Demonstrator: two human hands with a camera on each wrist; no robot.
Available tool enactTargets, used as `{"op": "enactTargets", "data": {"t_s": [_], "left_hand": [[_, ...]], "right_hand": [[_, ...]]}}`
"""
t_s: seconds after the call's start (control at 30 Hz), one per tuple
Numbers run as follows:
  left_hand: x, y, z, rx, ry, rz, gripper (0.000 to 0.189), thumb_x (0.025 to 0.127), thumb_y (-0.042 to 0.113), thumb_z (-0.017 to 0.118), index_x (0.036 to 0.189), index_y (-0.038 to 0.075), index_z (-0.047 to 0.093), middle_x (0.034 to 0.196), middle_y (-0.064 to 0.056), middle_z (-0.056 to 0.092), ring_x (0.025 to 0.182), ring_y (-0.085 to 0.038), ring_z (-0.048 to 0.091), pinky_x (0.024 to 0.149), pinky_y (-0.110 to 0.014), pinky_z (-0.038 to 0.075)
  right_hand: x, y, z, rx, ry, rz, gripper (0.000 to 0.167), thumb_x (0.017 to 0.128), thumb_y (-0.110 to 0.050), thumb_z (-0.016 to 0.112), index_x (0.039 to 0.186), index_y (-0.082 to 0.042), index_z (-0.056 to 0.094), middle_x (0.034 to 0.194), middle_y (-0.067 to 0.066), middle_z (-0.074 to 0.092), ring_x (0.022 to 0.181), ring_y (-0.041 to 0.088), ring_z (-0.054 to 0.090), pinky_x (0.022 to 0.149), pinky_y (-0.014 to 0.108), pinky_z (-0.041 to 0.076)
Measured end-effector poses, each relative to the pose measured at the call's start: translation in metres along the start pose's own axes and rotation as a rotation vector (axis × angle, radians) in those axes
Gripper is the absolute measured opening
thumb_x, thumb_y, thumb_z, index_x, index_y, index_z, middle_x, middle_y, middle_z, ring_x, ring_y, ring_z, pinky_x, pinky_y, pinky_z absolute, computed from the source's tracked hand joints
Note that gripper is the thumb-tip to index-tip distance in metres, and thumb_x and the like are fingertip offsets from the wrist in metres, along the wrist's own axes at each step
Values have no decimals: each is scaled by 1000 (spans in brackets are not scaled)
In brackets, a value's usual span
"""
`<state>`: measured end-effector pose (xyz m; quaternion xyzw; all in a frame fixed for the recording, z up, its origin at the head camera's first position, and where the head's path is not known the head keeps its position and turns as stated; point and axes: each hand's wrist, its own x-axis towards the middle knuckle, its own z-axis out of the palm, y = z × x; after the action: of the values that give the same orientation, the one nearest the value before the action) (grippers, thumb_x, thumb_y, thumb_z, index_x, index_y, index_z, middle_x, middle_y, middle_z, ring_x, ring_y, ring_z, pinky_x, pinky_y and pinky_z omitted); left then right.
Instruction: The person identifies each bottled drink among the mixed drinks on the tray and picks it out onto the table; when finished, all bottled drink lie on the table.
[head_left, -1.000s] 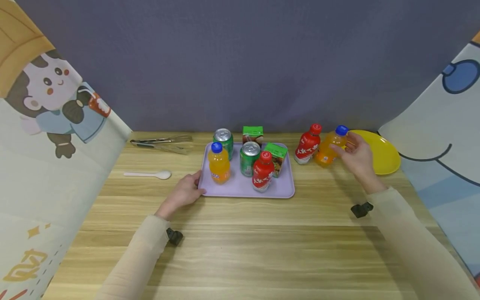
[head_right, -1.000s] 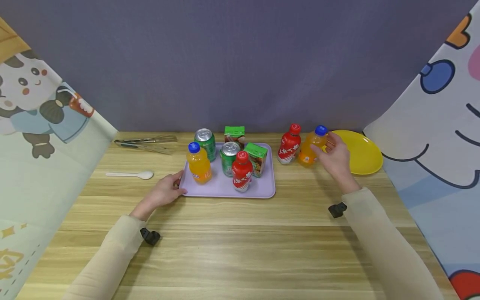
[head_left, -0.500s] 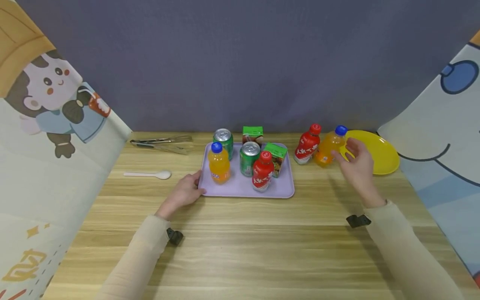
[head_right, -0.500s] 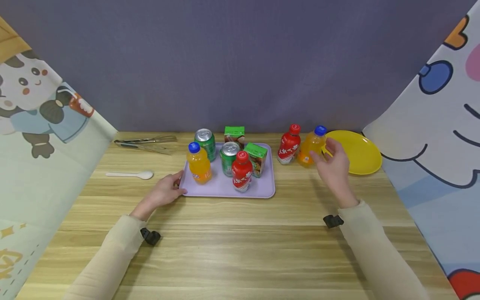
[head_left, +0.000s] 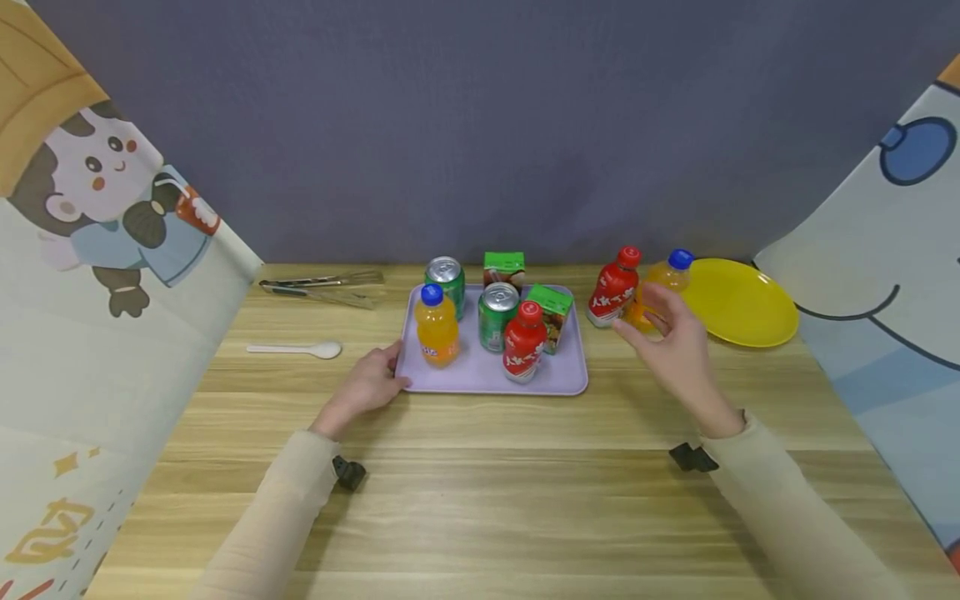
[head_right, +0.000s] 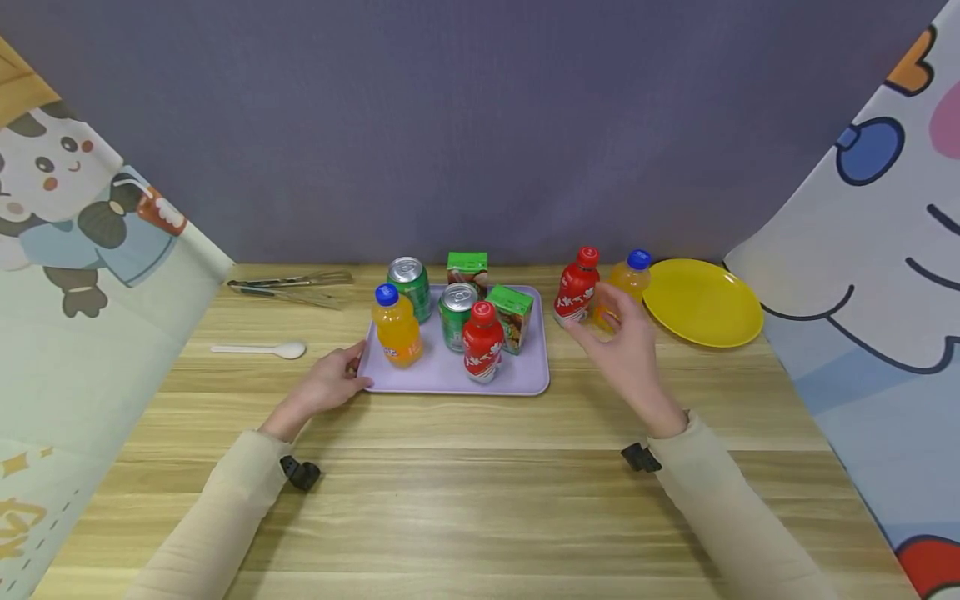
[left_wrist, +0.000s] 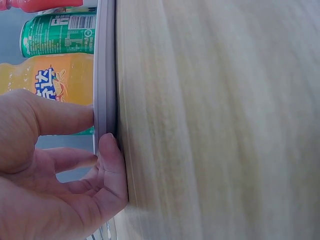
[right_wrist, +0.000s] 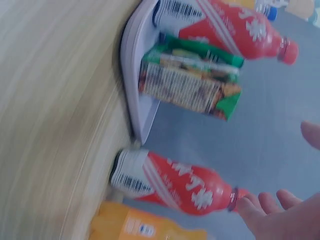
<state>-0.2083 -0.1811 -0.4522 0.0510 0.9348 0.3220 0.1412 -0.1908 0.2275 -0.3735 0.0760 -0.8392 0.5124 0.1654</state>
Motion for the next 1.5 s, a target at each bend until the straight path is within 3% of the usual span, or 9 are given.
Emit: {"op": "enactTargets", "data": {"t_s": [0.33, 0.47, 0.6, 0.77, 1.03, 1.33, 1.5], "left_hand": [[2, -1, 0, 10, -3, 22, 73, 87, 12, 68, 145, -6, 28, 114, -22, 58, 99, -28, 56, 88, -41, 47], [1, -1, -1, 6, -2, 17, 73, 87, 11, 68, 145, -7, 28, 113, -22, 58, 97, -28, 56, 85, -40, 48], [1, -1, -2, 3, -1, 16, 73, 87, 11, 68, 145, -7, 28, 113, -22, 58, 95, -28, 56, 84, -40, 48], [2, -2, -2, 3, -2, 22, 73, 88, 12, 68, 146, -7, 28, 113, -22, 58, 95, -28, 56, 84, -40, 48], [3, -4, 0, 1, -2, 32, 73, 87, 12, 68, 145, -7, 28, 114, -23, 59, 99, -28, 56, 87, -41, 47], [2, -5, -1, 11, -6, 37, 72, 87, 11, 68, 145, -8, 29, 112, -21, 61, 94, -26, 57, 84, -39, 48], [3, -5, 0, 19, -4, 32, 72, 87, 12, 68, 145, -7, 29, 110, -19, 60, 92, -25, 56, 82, -38, 49]], "right_hand": [[-10, -20, 25, 78, -121, -35, 60, 79, 0, 76, 130, 10, 46, 128, 23, 52, 116, 38, 51, 97, 45, 40], [-11, -18, 37, 132, -173, -55, 60, 79, 0, 76, 130, 11, 46, 127, 24, 52, 114, 39, 52, 95, 49, 41], [-10, -4, 50, 141, -206, -84, 63, 77, -4, 79, 130, 8, 48, 127, 22, 53, 113, 35, 53, 94, 44, 43], [-8, 11, 64, 148, -230, -93, 63, 76, -12, 81, 129, 4, 51, 127, 20, 55, 113, 34, 54, 93, 40, 45], [-10, 12, 81, 180, -279, -55, 70, 75, -15, 82, 134, 3, 48, 132, 16, 52, 116, 31, 53, 96, 46, 42], [-14, -16, 90, 173, -298, -40, 70, 75, 0, 79, 135, 9, 44, 131, 24, 51, 113, 37, 53, 93, 52, 43], [-10, 9, 102, 150, -276, -57, 74, 74, -9, 82, 136, 4, 44, 130, 20, 52, 112, 33, 54, 92, 52, 44]]}}
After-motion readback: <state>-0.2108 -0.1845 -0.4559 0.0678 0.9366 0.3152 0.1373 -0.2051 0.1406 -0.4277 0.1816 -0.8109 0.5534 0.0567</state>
